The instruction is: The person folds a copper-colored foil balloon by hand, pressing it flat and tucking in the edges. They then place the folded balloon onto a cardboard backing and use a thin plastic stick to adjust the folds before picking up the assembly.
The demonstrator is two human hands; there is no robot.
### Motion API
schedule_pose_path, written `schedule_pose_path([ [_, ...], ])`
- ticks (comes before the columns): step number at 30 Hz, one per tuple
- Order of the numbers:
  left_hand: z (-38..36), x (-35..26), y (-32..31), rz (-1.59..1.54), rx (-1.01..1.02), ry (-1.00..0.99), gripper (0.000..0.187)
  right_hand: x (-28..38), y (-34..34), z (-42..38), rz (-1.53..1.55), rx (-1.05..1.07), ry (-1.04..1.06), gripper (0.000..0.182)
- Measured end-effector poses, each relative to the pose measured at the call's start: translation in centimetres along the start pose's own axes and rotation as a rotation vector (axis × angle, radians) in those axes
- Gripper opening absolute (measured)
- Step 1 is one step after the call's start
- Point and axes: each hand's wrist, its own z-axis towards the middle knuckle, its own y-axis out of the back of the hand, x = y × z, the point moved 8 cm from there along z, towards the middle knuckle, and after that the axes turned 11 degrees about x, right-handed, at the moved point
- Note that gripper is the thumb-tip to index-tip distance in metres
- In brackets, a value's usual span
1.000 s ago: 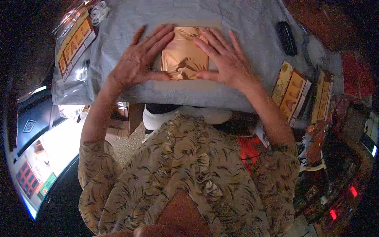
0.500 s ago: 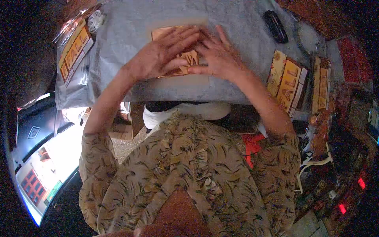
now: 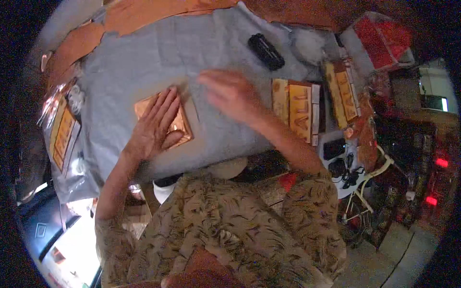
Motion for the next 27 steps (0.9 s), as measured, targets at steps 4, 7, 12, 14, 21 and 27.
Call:
schedule_pose_path([
  [4, 0.1, 0.5, -0.2, -0.073, 0.035, 0.053, 0.089, -8.1, 13.9, -2.9, -0.514, -0.328, -0.65, 0.021],
  [7, -0.4, 0.8, -0.4, -0.113, 0.041, 0.079, 0.088, -19.5, 18.6, -6.2, -0.764, -0.097, -0.666, 0.03],
  [12, -0.3, 0.8, -0.6, -0.092, 0.037, 0.059, 0.086, -28.1, 18.9, -7.7, -0.662, 0.025, -0.642, 0.035],
  [14, -0.4, 1.0, -0.9, -0.113, 0.034, 0.063, 0.087, -24.2, 18.1, -6.1, -0.89, 0.074, -0.659, 0.032],
  [21, -0.2, 1.3, -0.5, -0.131, 0.066, 0.088, 0.086, -35.1, 19.5, -11.0, 0.169, -0.215, -0.693, 0.027],
  [27, -0.2, 1.3, -0.3, -0.117, 0.059, 0.083, 0.088, -26.7, 19.3, -5.7, -0.645, 0.167, -0.725, 0.023],
])
